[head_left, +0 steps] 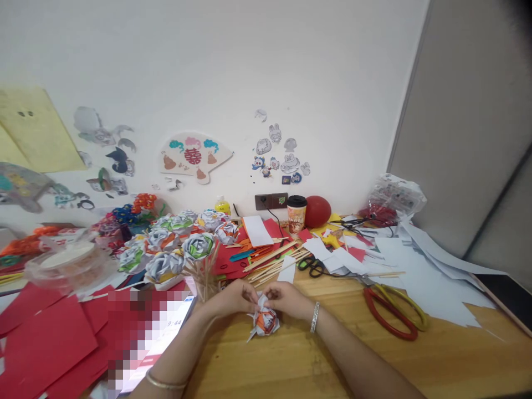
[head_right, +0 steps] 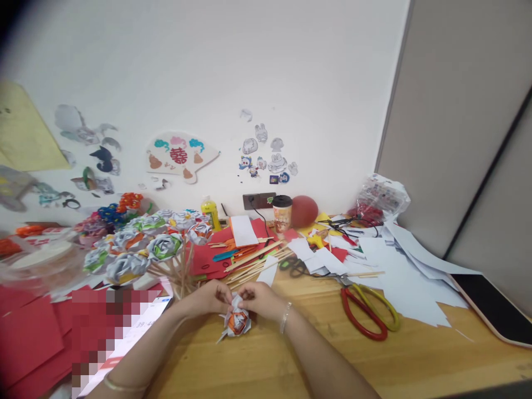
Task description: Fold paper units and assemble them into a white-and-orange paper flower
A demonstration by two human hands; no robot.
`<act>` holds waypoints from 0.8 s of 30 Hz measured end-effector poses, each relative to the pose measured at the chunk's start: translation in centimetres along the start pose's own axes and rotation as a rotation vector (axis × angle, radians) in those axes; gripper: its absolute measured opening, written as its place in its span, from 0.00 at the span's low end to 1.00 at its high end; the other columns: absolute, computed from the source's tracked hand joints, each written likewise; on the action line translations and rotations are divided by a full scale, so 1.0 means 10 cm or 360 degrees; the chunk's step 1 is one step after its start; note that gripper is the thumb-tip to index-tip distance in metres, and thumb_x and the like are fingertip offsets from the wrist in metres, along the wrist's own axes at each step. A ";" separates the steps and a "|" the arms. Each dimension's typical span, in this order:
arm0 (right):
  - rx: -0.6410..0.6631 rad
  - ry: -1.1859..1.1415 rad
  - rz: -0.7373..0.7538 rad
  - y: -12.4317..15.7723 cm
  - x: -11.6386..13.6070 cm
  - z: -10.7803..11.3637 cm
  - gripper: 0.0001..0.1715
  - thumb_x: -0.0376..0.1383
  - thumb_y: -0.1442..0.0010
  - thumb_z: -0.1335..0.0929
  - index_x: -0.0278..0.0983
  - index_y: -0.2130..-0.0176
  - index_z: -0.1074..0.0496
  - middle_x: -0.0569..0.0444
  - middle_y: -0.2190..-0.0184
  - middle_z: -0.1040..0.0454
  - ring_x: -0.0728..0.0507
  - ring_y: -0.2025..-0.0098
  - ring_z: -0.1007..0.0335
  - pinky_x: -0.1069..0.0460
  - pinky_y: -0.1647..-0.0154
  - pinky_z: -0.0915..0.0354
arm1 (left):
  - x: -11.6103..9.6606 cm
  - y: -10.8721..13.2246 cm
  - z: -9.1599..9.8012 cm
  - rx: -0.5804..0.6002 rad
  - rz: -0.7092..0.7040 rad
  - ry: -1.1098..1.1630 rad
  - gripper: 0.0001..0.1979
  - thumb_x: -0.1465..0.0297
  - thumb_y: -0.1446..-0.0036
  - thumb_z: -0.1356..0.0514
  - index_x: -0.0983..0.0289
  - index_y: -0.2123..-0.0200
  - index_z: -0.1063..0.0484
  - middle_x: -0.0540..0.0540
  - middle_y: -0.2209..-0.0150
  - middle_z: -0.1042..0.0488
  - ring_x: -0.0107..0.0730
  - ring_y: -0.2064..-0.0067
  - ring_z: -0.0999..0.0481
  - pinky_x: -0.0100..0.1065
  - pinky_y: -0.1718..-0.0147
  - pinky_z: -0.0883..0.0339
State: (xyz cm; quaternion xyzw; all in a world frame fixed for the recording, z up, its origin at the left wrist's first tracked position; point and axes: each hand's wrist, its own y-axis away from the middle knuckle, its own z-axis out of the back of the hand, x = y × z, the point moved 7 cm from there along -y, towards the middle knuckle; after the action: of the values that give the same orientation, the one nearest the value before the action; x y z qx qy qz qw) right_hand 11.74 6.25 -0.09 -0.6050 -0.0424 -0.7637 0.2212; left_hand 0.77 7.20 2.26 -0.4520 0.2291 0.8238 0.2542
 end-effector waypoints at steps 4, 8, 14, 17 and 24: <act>-0.0021 0.0117 0.0008 0.01 0.06 0.01 0.07 0.26 0.55 0.32 0.33 0.71 0.28 0.59 0.78 0.31 0.50 0.75 0.36 0.56 0.72 0.40 | -0.07 0.01 -0.02 -0.0048 -0.0073 -0.0036 0.06 0.70 0.63 0.36 0.68 0.79 0.27 0.48 0.81 0.27 0.25 0.78 0.32 0.25 0.77 0.40; -0.0006 0.0237 0.0049 0.05 0.18 0.05 0.07 0.26 0.55 0.32 0.34 0.71 0.27 0.59 0.78 0.31 0.51 0.74 0.38 0.57 0.73 0.42 | -0.13 0.02 -0.05 -0.0081 -0.0147 -0.0069 0.04 0.73 0.62 0.37 0.68 0.80 0.28 0.48 0.80 0.27 0.25 0.77 0.32 0.25 0.76 0.39; 0.0095 0.0545 0.0174 0.09 0.31 0.04 0.07 0.25 0.52 0.34 0.34 0.71 0.28 0.59 0.78 0.32 0.51 0.75 0.39 0.59 0.75 0.44 | -0.17 0.03 -0.06 -0.0144 -0.0207 -0.0106 0.03 0.73 0.60 0.38 0.68 0.78 0.27 0.51 0.77 0.25 0.27 0.74 0.31 0.26 0.74 0.38; 0.0032 0.0595 0.0211 0.10 0.32 0.05 0.08 0.25 0.52 0.34 0.35 0.70 0.28 0.59 0.77 0.31 0.51 0.74 0.38 0.58 0.75 0.44 | -0.21 0.06 -0.09 -0.0113 -0.0194 -0.0123 0.06 0.71 0.57 0.39 0.69 0.76 0.25 0.51 0.76 0.24 0.28 0.74 0.31 0.26 0.74 0.39; -0.0088 0.0482 0.0128 0.12 0.31 0.07 0.11 0.22 0.56 0.35 0.34 0.72 0.27 0.58 0.77 0.29 0.51 0.75 0.36 0.59 0.75 0.42 | -0.29 0.11 -0.15 -0.0141 -0.0183 -0.0346 0.11 0.67 0.52 0.42 0.69 0.76 0.23 0.51 0.78 0.25 0.27 0.77 0.33 0.25 0.78 0.44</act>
State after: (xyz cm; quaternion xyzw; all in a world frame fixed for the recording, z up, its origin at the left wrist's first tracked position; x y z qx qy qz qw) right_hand 12.27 4.54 2.73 -0.4901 0.0368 -0.8376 0.2386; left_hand 2.44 4.82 4.20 -0.3834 0.1372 0.8612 0.3041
